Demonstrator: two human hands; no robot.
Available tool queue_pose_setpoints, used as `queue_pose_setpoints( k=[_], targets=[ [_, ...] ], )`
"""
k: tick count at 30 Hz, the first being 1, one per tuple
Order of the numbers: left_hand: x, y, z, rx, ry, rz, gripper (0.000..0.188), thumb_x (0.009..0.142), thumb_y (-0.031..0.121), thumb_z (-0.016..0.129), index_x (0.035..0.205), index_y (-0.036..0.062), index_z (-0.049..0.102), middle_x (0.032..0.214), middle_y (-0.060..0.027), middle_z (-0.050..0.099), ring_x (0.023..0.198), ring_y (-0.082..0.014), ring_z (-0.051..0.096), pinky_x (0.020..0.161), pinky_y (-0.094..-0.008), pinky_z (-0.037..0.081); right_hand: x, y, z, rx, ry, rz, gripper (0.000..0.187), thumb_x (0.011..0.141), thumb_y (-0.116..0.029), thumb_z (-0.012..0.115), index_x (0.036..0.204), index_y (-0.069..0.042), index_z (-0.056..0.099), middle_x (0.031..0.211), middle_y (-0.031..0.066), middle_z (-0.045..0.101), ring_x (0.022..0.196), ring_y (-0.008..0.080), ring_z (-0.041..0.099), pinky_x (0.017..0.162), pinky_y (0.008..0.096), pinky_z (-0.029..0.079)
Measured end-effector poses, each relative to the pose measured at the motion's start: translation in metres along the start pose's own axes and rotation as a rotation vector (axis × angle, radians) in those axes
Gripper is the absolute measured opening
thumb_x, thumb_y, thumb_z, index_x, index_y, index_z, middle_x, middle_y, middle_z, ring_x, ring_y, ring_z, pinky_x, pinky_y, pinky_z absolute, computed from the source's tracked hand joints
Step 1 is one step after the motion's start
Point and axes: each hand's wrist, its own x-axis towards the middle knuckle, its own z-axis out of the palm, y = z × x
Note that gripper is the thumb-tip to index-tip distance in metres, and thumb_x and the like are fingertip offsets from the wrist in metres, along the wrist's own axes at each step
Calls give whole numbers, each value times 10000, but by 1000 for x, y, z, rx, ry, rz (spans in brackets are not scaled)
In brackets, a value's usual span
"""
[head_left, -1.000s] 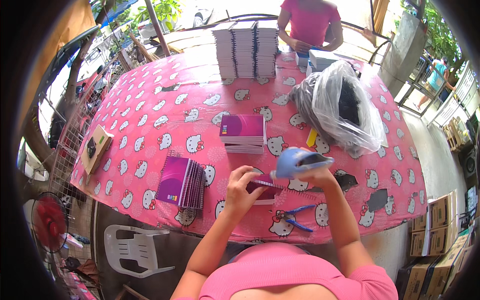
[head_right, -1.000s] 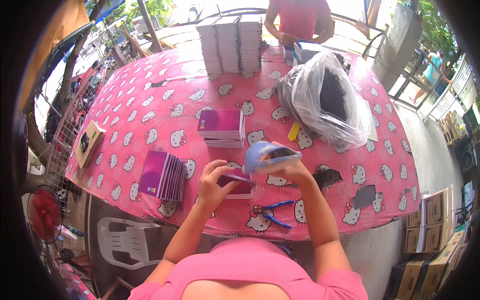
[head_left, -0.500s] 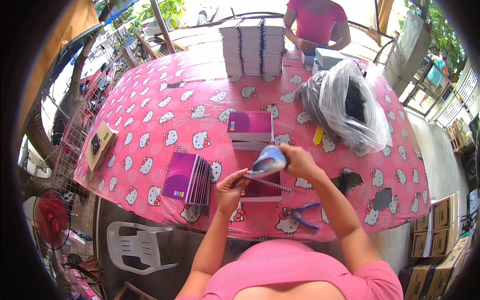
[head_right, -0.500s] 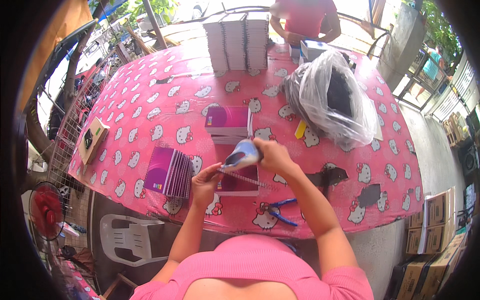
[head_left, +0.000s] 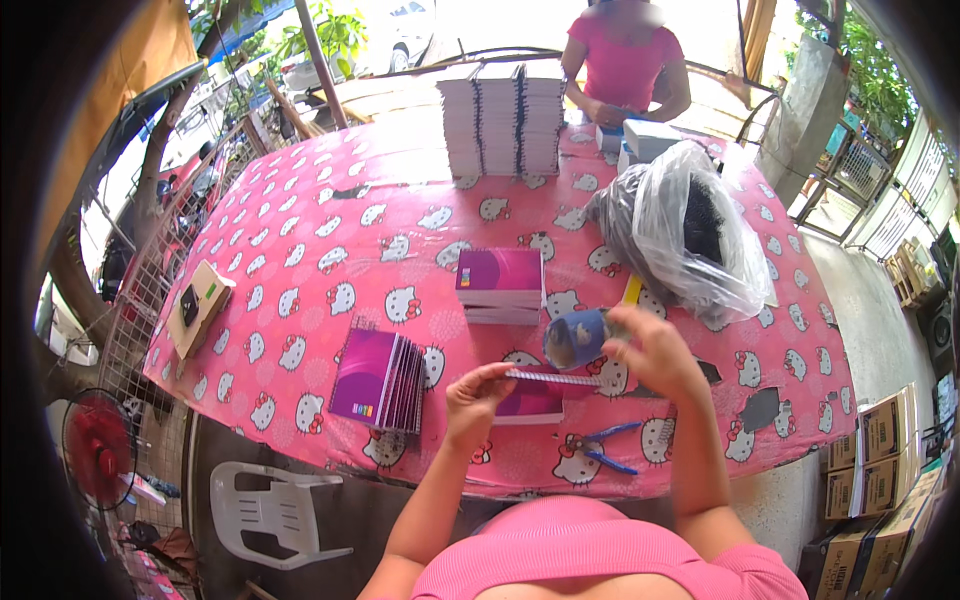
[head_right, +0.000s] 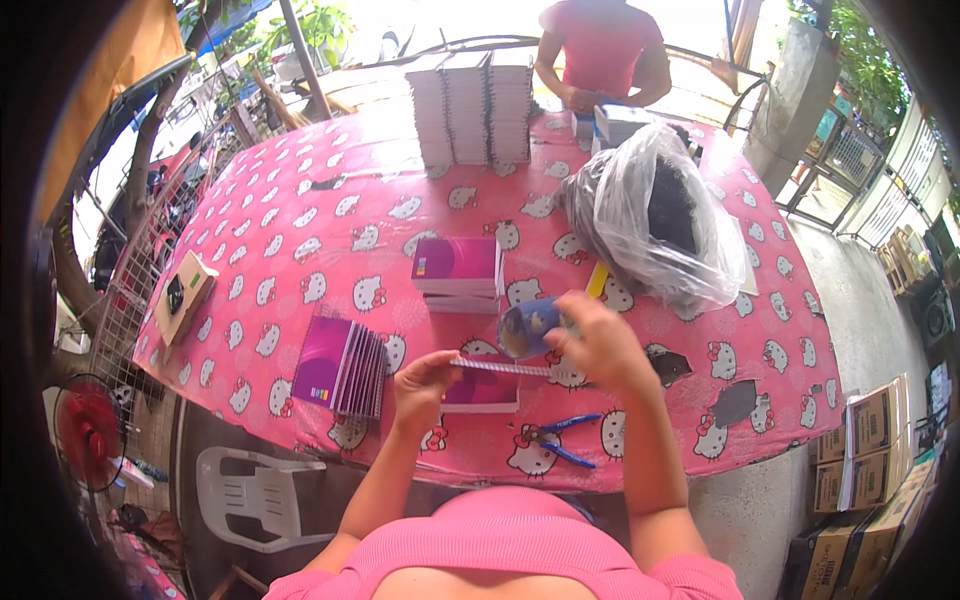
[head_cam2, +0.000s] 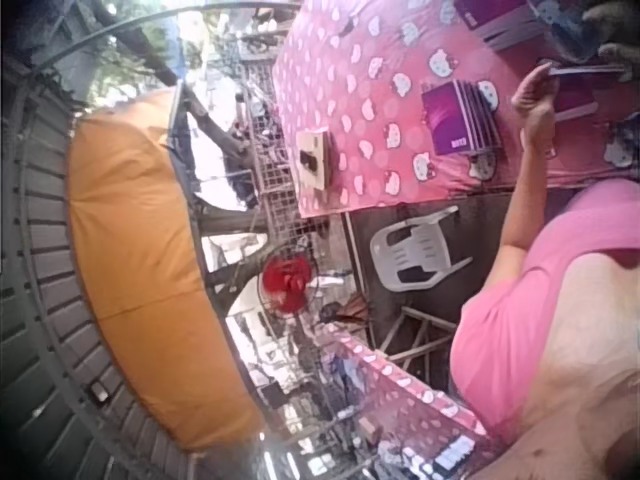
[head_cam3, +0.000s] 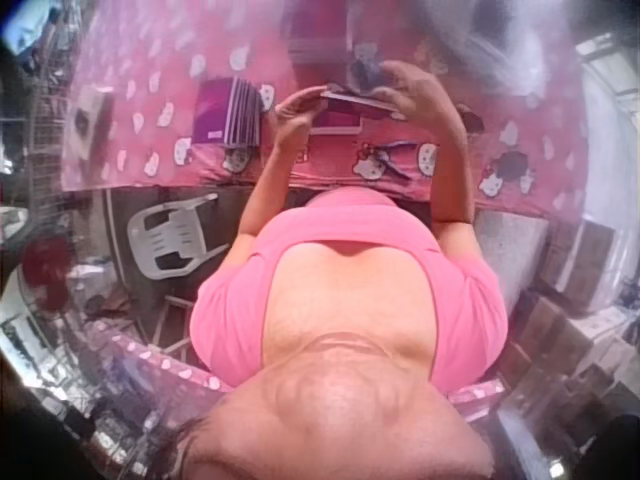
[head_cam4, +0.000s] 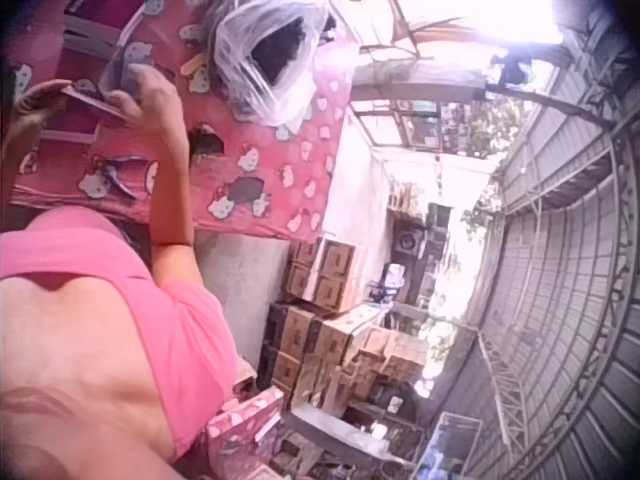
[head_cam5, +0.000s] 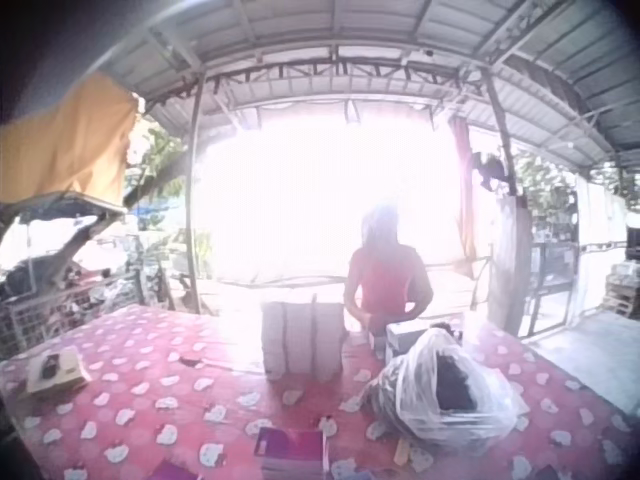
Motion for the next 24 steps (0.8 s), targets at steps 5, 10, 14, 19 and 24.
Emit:
queue_pose_setpoints(
  k=[5,10,14,19,24],
  targets=[
    [-11,32,41,125,-53,-31,273,836,-141,613,1074,-25,682,983,-69,699,887,-111,652,819,-254,541,-13,-66,21,-56,-420,-48,583,759,-267,775,1232,-18,543,1220,192,575,1107,343,575,905,402,478],
    [-21,46,46,-24,-58,-98,243,855,-140,590,1074,-65,663,1046,-106,685,941,-170,661,856,-288,556,-22,-65,39,57,0,-238,470,764,-136,741,1181,-41,547,1048,160,567,944,341,591,807,397,495],
    [-25,51,51,-59,-120,-68,244,858,-135,590,1081,-66,660,1080,-110,673,989,-167,645,863,-285,550,-28,-62,45,235,67,-252,330,764,-40,710,1072,-46,592,896,128,535,813,309,578,706,388,489],
    [-34,60,54,192,-102,-74,294,809,-166,593,1054,-34,690,1007,-95,699,898,-120,642,811,-254,518,-35,-66,39,173,72,-207,269,743,-29,727,992,-52,626,840,105,534,728,273,568,618,363,477],
    [-33,55,60,117,-42,-34,244,815,-164,592,1013,-41,666,963,-94,692,876,-124,652,804,-248,520,-31,-74,42,326,143,-164,207,746,-12,720,935,-31,637,846,99,566,746,266,593,633,364,490]
  ],
)
